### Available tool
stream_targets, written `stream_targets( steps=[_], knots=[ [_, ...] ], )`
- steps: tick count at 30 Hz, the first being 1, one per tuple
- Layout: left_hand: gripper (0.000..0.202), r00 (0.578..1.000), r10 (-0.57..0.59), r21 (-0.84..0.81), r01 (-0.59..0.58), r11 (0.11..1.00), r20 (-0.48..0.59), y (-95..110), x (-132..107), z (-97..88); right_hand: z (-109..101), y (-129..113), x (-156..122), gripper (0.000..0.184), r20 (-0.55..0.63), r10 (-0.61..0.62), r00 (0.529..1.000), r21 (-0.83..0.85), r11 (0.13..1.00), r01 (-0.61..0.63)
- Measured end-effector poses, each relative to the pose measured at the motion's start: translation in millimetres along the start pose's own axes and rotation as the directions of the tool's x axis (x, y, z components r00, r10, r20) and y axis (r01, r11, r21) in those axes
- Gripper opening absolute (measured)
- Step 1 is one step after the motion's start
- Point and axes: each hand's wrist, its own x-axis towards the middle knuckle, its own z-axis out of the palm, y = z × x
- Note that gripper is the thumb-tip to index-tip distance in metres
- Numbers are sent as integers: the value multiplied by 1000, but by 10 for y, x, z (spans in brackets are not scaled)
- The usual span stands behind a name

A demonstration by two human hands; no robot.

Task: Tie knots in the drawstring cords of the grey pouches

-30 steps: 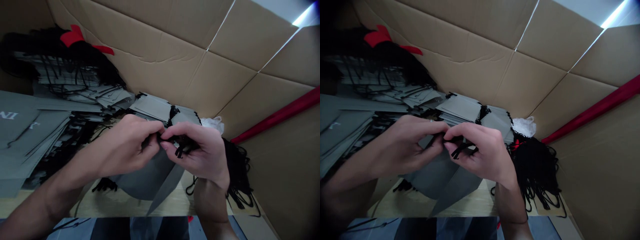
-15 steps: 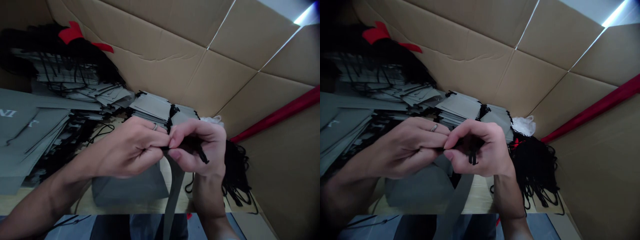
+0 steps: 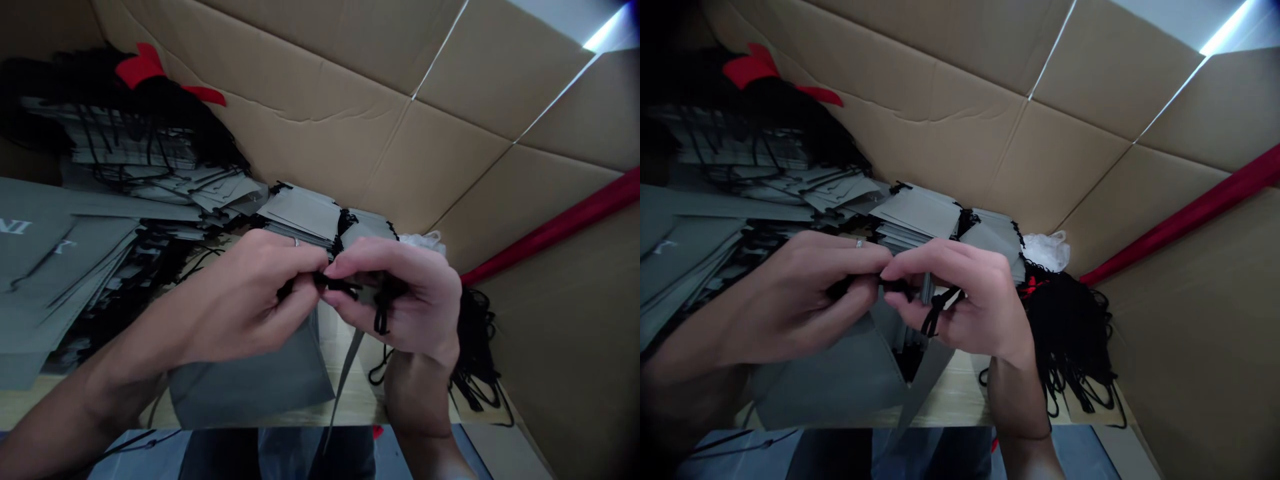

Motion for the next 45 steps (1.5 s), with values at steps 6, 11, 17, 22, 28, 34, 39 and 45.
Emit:
stream_targets(
  steps=[6,11,17,22,28,34,39,45],
  knots=[
    [33,999,-18,-53,20,998,35,-9,-28,-14,-11,-14,17,25,32,-6,999,-46,999,8],
    [35,1000,-18,59,17,998,16,5,-4,10,57,36,9,24,-34,-16,999,1,1000,16],
    [36,990,120,-93,-127,988,-79,14,-1,28,216,159,18,26,-147,13,989,268,963,27],
    [36,994,-8,-271,-21,962,-109,79,-91,100,409,220,137,28,-216,-65,974,432,888,155],
    [37,990,26,-83,-38,996,-141,97,-100,63,273,160,108,23,-136,31,990,391,920,25],
    [32,963,163,218,-116,969,-213,-55,-38,74,28,-78,68,35,-42,260,965,229,942,-244],
    [29,945,209,309,-127,942,-250,-137,-45,127,26,-71,41,17,-27,264,964,60,963,-262],
    [29,978,103,268,-51,962,-182,-113,-78,54,24,-1,21,22,-10,216,976,-9,976,-216]
  ],
)
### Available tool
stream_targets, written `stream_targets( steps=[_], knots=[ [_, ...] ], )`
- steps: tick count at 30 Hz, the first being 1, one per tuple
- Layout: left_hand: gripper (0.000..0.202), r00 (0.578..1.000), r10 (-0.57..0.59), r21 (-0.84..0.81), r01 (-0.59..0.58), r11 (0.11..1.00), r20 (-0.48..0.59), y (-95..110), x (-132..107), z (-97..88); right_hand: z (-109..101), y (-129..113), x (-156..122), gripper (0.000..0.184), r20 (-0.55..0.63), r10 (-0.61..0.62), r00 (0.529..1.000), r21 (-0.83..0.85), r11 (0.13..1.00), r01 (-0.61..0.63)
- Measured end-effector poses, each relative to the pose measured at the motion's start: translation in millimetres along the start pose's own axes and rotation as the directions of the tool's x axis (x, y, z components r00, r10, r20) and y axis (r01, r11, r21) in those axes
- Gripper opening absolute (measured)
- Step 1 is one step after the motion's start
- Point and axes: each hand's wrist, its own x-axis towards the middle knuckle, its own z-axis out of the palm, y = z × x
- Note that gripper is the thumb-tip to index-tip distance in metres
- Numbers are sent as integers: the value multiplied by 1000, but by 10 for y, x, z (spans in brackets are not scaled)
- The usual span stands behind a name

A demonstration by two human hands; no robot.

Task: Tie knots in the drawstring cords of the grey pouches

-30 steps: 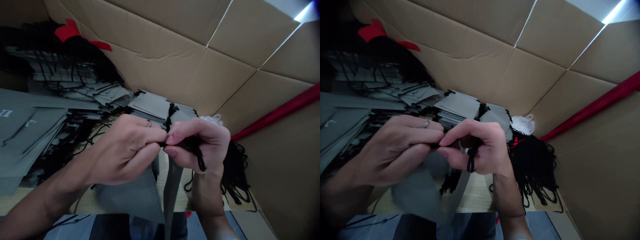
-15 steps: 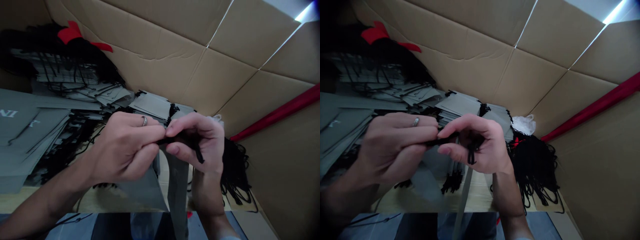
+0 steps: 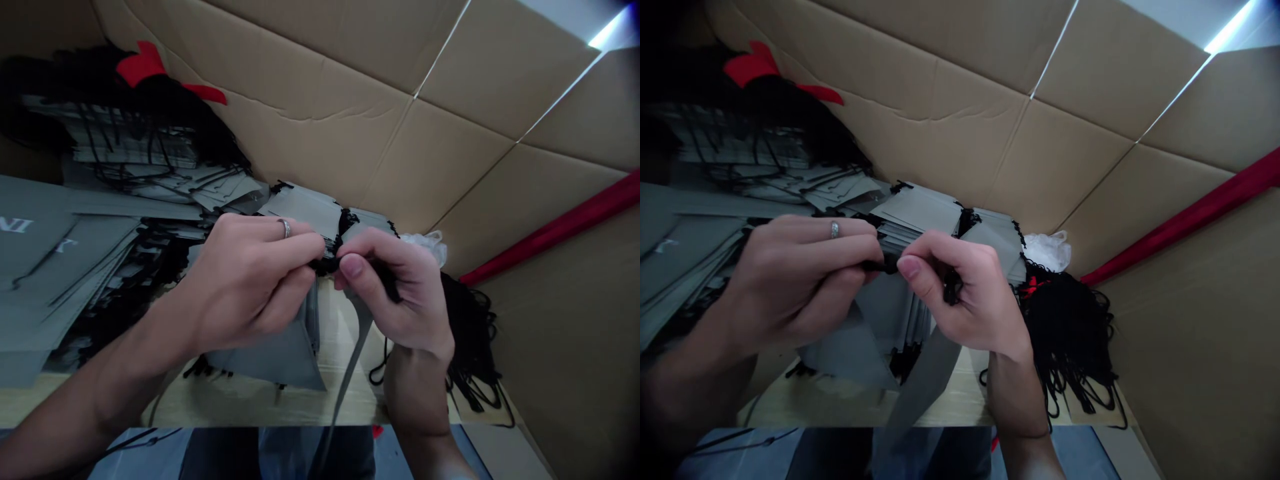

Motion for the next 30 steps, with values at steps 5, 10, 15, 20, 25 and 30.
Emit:
stream_targets(
  steps=[5,10,15,20,25,30],
  knots=[
    [26,999,-22,-198,31,980,49,8,40,-58,-4,33,4,23,-19,-34,999,48,998,35],
    [32,1000,-15,-307,19,951,17,28,24,-74,100,63,14,21,-13,-44,999,265,963,46],
    [37,979,-180,-318,143,937,-92,77,-78,-35,229,89,55,20,-44,-109,993,429,896,117],
    [36,982,-137,-230,105,968,-132,91,-81,20,192,103,21,19,-47,-69,997,421,903,82],
    [27,996,-33,-117,23,993,-84,93,30,42,84,53,-33,19,1,38,999,212,977,-37],
    [26,991,28,-62,-36,997,-128,21,67,59,81,55,-17,30,-53,63,997,173,984,-53]
  ],
)
